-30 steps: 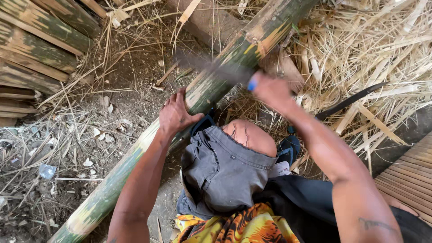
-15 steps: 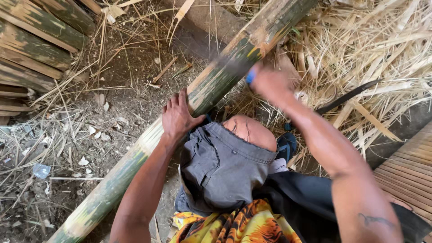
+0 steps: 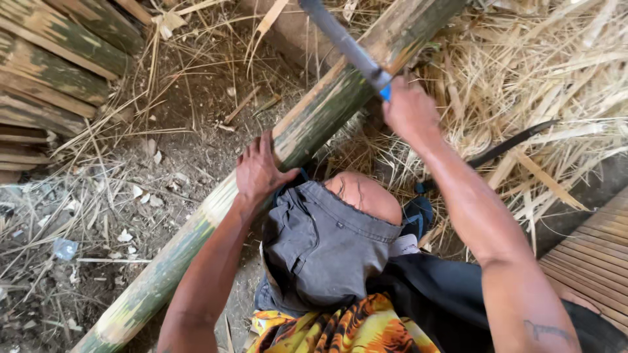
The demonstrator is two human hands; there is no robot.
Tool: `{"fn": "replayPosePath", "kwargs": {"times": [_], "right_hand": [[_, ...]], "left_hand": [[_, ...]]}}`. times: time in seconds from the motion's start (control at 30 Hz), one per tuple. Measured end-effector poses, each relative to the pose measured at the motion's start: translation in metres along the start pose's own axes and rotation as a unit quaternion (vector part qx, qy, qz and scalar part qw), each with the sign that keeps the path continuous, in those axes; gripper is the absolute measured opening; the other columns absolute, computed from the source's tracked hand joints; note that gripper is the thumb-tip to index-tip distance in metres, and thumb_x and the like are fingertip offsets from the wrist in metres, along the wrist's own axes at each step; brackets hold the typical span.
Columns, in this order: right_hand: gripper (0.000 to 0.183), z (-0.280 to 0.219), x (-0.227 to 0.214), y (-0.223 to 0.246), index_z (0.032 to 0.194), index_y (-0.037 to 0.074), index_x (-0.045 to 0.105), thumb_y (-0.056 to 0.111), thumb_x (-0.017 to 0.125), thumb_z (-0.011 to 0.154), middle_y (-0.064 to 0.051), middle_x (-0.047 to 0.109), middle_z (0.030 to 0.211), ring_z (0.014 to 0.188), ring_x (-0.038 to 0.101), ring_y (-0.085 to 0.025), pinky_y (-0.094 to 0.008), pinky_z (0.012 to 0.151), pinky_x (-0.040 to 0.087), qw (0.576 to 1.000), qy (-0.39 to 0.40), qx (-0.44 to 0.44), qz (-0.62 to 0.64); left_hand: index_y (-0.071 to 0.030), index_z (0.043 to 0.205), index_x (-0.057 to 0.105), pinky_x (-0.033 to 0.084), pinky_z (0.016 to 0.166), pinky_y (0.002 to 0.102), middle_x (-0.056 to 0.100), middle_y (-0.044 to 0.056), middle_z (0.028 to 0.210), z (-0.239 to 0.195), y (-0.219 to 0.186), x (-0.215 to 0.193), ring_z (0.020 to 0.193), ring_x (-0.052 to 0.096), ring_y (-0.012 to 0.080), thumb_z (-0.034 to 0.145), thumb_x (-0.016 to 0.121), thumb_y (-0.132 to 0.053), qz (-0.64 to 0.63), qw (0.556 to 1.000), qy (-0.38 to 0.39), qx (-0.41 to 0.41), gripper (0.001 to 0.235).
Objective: The person uses a machete to shave the outer layer off a bamboo pole. They hold the pole with their left hand and repeatedly strike it with the machete in their right hand, removing strips of the green outer skin.
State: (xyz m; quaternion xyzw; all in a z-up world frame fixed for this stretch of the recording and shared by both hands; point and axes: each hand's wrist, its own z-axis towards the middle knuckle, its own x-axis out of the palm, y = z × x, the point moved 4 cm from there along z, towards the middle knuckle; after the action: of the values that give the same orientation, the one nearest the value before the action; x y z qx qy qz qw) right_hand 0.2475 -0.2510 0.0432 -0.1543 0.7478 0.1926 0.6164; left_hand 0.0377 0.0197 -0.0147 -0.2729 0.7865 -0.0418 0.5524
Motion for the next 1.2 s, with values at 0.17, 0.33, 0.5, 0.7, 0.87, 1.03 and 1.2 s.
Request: {"fn": "replayPosePath", "kwargs": {"times": [0.17,0.33,0.5,0.7,0.87,1.03,1.2], "right_hand": [[0.036,-0.037,0.04,0.043,0.112,-0.003,0.053,0.023,0.067,0.092,-0.022,0.066,0.081,0.062,0.069,-0.036,-0.049,0.05,0.058,0.983,0.13,-0.116,-0.059],[0.027,0.005,-0.006,-0.057,0.118,-0.005,0.05,0.018,0.059,0.105,-0.02,0.067,0.076,0.061,0.067,-0.036,-0.052,0.057,0.055,0.994,0.025,0.106,0.02],[0.027,-0.007,0.021,-0.028,0.121,-0.007,0.046,0.011,0.051,0.102,-0.021,0.062,0.082,0.051,0.067,-0.03,-0.046,0.04,0.058,0.988,0.06,0.107,0.095],[0.044,-0.02,0.048,-0.084,0.139,-0.011,0.042,0.015,0.057,0.106,-0.015,0.068,0.082,0.064,0.066,-0.028,-0.047,0.068,0.05,0.987,-0.024,0.155,0.022],[0.039,-0.018,0.004,-0.132,0.135,-0.009,0.041,0.017,0.053,0.108,-0.009,0.064,0.08,0.062,0.066,-0.022,-0.037,0.049,0.053,0.926,-0.114,0.29,0.215],[0.037,-0.035,0.02,-0.054,0.117,-0.005,0.048,0.029,0.061,0.11,-0.014,0.063,0.084,0.055,0.064,-0.023,-0.036,0.045,0.049,0.988,-0.079,0.079,0.103],[0.029,-0.039,0.042,-0.012,0.122,-0.005,0.05,0.021,0.051,0.108,-0.017,0.066,0.08,0.054,0.064,-0.028,-0.043,0.042,0.048,0.999,0.037,0.027,0.024]], "left_hand": [[-0.006,0.152,0.027,0.047,0.103,0.057,0.05,0.027,0.142,-0.003,0.002,0.002,0.126,0.055,0.043,0.064,0.085,-0.066,0.003,1.0,-0.012,0.009,0.122],[-0.009,0.153,0.028,0.046,0.105,0.058,0.051,0.025,0.143,-0.002,0.005,0.002,0.125,0.056,0.0425,0.064,0.083,-0.068,0.01,1.0,-0.01,0.003,0.121],[-0.01,0.158,0.019,0.049,0.104,0.058,0.05,0.025,0.143,0.003,0.006,-0.004,0.121,0.059,0.0407,0.068,0.078,-0.073,0.005,0.996,0.075,-0.042,0.126],[-0.009,0.156,0.025,0.049,0.104,0.056,0.053,0.025,0.14,0.006,0.01,-0.004,0.124,0.056,0.0429,0.064,0.081,-0.071,0.011,1.0,0.015,0.002,0.124],[-0.006,0.154,0.025,0.047,0.103,0.058,0.049,0.026,0.142,0.001,0.003,0.003,0.124,0.056,0.0417,0.064,0.082,-0.073,0.048,0.999,0.003,-0.003,0.126],[-0.013,0.156,0.028,0.052,0.103,0.053,0.046,0.022,0.148,0.001,0.014,0.012,0.129,0.055,0.0381,0.062,0.082,-0.07,-0.03,0.995,0.079,-0.043,0.123],[-0.012,0.16,0.015,0.056,0.094,0.05,0.041,0.023,0.152,0.01,0.016,0.018,0.113,0.063,0.0382,0.059,0.085,-0.059,-0.107,0.98,0.167,-0.012,0.131]]}}
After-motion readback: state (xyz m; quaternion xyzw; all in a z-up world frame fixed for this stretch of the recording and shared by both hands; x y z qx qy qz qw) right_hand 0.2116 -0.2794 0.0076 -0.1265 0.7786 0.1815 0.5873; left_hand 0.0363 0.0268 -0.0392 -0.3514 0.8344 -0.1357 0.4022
